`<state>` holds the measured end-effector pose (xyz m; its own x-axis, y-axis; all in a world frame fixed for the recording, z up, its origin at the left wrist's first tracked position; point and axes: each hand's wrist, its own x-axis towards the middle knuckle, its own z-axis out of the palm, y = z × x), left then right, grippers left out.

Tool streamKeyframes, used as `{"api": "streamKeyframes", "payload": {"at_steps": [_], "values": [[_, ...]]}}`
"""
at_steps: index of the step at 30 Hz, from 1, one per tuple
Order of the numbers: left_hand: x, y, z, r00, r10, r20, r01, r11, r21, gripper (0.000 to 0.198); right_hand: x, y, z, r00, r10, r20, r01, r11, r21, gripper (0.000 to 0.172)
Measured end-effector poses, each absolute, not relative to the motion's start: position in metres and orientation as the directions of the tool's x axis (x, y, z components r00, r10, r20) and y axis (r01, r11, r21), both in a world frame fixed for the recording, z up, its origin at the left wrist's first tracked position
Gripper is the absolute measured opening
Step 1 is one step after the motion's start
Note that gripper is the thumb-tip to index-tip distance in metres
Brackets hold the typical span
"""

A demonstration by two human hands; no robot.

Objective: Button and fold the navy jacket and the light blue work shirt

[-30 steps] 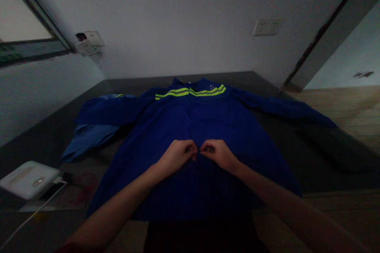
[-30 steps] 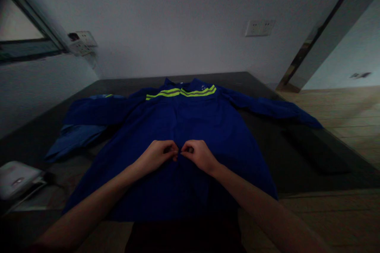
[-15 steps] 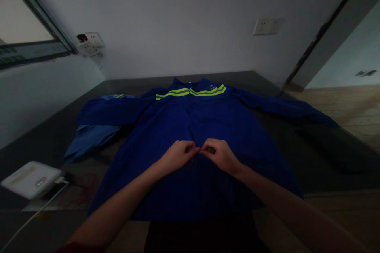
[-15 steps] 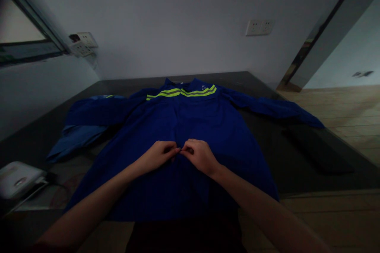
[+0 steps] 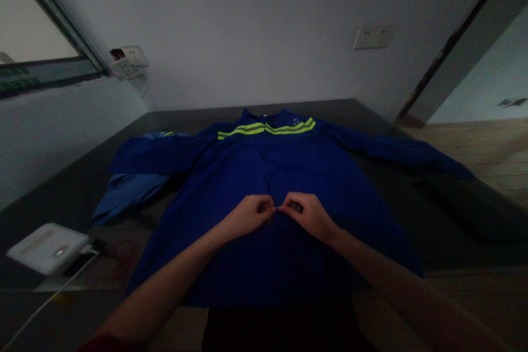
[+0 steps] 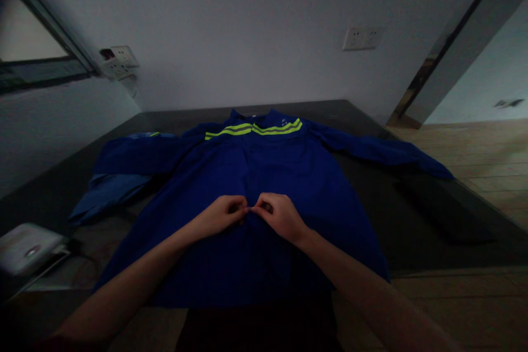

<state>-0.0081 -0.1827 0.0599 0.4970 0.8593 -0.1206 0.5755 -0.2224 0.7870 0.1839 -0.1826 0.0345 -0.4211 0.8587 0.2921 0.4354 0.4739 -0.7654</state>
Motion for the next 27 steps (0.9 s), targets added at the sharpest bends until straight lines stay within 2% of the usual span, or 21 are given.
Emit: {"api": "streamKeyframes", "payload": {"at_steps": [3,8,13,27], "values": [[-0.0076,-0.1833,0.0564,0.487,0.868,-0.096,0.576,-0.237,0.782,0.009,0.1829,-0.1829,0.0343,-0.424,0.856,0.295,0.441,0.480,-0.759,0.026],[-0.0053,-0.1835,0.0535,0.476,0.874,-0.093,0.590,-0.239,0.771,0.019,0.1813,-0.1853,0.0343,-0.417,0.864,0.282,0.448,0.466,-0.763,0.021],[-0.0052,-0.1827,0.0533,0.483,0.870,-0.095,0.597,-0.248,0.763,0.018,0.1809,-0.1856,0.0336,-0.398,0.874,0.278,0.452,0.451,-0.770,0.022],[-0.0021,-0.1838,0.0508,0.461,0.881,-0.107,0.685,-0.277,0.674,0.013,0.1795,-0.1832,0.0329,-0.406,0.912,0.060,0.295,0.193,-0.936,0.032]]}}
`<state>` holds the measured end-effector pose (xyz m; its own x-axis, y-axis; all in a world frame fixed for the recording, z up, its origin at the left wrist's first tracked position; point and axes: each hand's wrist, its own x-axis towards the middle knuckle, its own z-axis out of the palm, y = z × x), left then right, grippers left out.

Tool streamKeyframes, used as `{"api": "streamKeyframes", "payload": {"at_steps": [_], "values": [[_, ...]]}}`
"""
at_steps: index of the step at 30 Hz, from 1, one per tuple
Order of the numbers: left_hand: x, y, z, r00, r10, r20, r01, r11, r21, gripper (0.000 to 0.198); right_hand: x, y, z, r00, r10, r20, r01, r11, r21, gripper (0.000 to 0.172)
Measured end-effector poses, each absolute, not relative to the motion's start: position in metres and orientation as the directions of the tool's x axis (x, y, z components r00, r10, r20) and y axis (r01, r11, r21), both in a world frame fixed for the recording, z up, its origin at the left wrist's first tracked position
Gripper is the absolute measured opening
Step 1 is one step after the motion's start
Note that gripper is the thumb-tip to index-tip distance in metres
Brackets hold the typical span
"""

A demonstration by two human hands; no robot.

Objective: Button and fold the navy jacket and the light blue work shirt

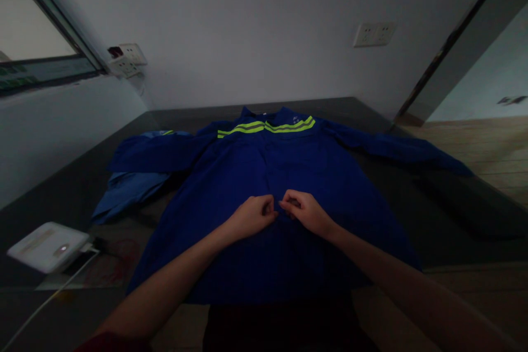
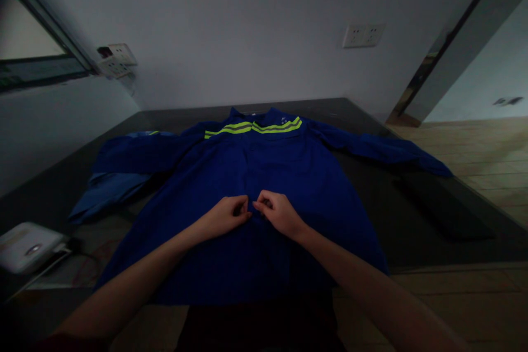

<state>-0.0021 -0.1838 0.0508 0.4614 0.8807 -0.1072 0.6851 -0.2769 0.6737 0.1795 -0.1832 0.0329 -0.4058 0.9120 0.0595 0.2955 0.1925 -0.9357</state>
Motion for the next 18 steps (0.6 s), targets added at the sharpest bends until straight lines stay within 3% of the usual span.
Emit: {"api": "streamKeyframes", "payload": {"at_steps": [9,14,18], "values": [[-0.0017,-0.1841,0.0545,0.470,0.879,-0.086,0.644,-0.274,0.714,0.015,0.1809,-0.1795,0.0324,-0.450,0.893,-0.001,0.266,0.133,-0.955,0.035],[-0.0054,-0.1800,0.0505,0.510,0.852,-0.123,0.570,-0.227,0.790,0.018,0.1817,-0.1836,0.0385,-0.464,0.884,0.056,0.298,0.215,-0.930,0.025],[-0.0066,-0.1785,0.0462,0.518,0.845,-0.135,0.549,-0.208,0.809,0.018,0.1838,-0.1848,0.0396,-0.506,0.843,0.183,0.397,0.416,-0.818,0.020]]}}
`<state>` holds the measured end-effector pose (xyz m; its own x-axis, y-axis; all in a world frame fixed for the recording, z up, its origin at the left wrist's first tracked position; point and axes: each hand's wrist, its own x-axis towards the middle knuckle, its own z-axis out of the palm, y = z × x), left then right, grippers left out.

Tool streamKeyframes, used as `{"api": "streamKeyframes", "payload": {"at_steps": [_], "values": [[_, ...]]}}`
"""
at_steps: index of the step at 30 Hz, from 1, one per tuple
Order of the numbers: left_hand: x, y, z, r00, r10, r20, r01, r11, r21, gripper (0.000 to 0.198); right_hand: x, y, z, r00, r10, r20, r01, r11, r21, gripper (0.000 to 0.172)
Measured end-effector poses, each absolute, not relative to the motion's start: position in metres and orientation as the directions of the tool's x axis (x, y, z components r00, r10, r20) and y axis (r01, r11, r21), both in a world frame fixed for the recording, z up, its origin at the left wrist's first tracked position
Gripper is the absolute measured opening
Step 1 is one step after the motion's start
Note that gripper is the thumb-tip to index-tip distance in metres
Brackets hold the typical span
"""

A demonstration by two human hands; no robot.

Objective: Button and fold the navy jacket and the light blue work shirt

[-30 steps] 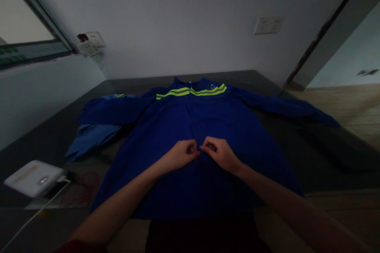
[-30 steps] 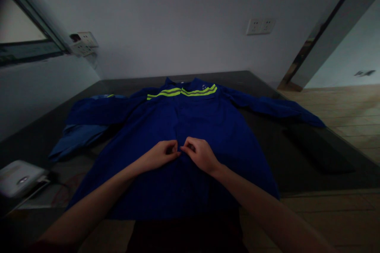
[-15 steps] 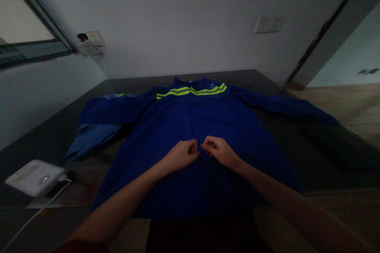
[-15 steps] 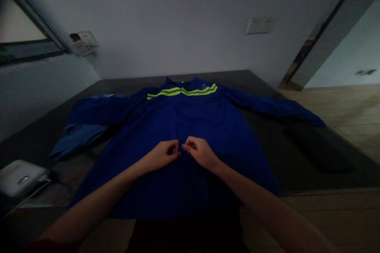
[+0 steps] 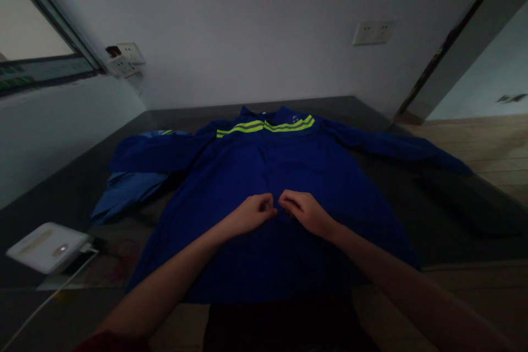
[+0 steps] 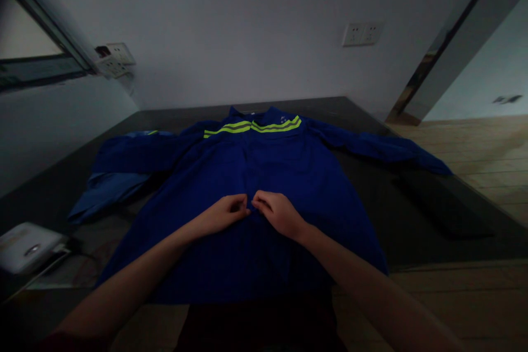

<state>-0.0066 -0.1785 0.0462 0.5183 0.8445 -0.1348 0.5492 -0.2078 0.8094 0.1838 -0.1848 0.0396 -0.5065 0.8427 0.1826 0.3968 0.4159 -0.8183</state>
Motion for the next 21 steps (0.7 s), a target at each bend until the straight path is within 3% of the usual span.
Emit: {"api": "streamKeyframes", "payload": {"at_steps": [3,6,14,21], "values": [[-0.0066,-0.1787,0.0460,0.516,0.840,-0.167,0.546,-0.173,0.820,0.016,0.1858,-0.1831,0.0367,-0.549,0.786,0.284,0.446,0.563,-0.696,0.020],[-0.0072,-0.1792,0.0482,0.514,0.833,-0.203,0.551,-0.139,0.823,0.017,0.1880,-0.1807,0.0342,-0.557,0.768,0.318,0.461,0.604,-0.650,0.018],[-0.0077,-0.1785,0.0487,0.527,0.825,-0.206,0.560,-0.155,0.814,0.023,0.1893,-0.1793,0.0376,-0.506,0.842,0.185,0.467,0.448,-0.762,0.015],[-0.0056,-0.1795,0.0522,0.504,0.845,-0.178,0.593,-0.188,0.783,0.023,0.1891,-0.1812,0.0406,-0.586,0.762,0.274,0.440,0.584,-0.682,0.017]]}}
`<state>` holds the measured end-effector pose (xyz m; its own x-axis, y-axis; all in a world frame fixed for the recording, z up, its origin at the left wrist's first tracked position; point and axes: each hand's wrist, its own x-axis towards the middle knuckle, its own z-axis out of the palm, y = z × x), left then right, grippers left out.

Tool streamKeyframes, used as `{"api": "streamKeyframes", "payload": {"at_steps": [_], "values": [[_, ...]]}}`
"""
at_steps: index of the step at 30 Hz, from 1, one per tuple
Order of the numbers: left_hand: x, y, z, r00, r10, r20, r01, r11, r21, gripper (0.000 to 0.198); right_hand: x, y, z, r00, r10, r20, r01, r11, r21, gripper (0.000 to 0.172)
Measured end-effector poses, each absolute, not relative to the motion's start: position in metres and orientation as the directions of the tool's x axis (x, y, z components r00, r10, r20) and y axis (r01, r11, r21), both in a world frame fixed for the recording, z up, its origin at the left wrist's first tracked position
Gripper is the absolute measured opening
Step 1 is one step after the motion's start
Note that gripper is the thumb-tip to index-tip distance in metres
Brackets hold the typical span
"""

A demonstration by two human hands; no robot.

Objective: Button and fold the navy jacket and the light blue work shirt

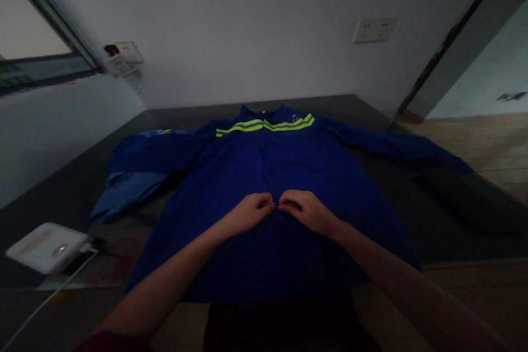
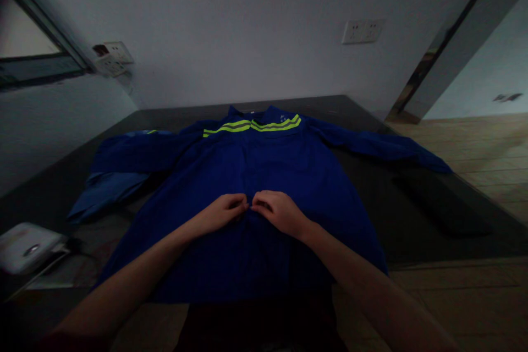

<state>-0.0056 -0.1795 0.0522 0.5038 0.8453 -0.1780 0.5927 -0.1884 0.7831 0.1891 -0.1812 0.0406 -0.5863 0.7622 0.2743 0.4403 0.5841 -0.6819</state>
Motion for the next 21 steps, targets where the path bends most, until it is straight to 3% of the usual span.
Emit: {"api": "streamKeyframes", "payload": {"at_steps": [5,9,12,15,21], "values": [[-0.007,-0.180,0.053,0.494,0.860,-0.127,0.573,-0.213,0.791,0.022,0.189,-0.182,0.041,-0.533,0.811,0.240,0.504,0.532,-0.680,0.021],[-0.006,-0.181,0.054,0.491,0.864,-0.114,0.593,-0.236,0.770,0.021,0.188,-0.182,0.043,-0.556,0.804,0.211,0.456,0.508,-0.731,0.027],[-0.006,-0.183,0.056,0.438,0.895,-0.084,0.684,-0.270,0.677,0.026,0.191,-0.180,0.044,-0.537,0.830,0.152,0.477,0.447,-0.757,0.035],[-0.005,-0.186,0.061,0.391,0.920,-0.018,0.772,-0.317,0.550,0.036,0.201,-0.177,0.047,-0.590,0.808,-0.006,0.511,0.367,-0.778,0.043],[-0.001,-0.208,0.077,0.643,0.766,0.028,0.671,-0.579,0.463,0.033,0.232,-0.183,0.062,-0.686,0.711,-0.154,0.561,0.381,-0.735,0.038]]}}
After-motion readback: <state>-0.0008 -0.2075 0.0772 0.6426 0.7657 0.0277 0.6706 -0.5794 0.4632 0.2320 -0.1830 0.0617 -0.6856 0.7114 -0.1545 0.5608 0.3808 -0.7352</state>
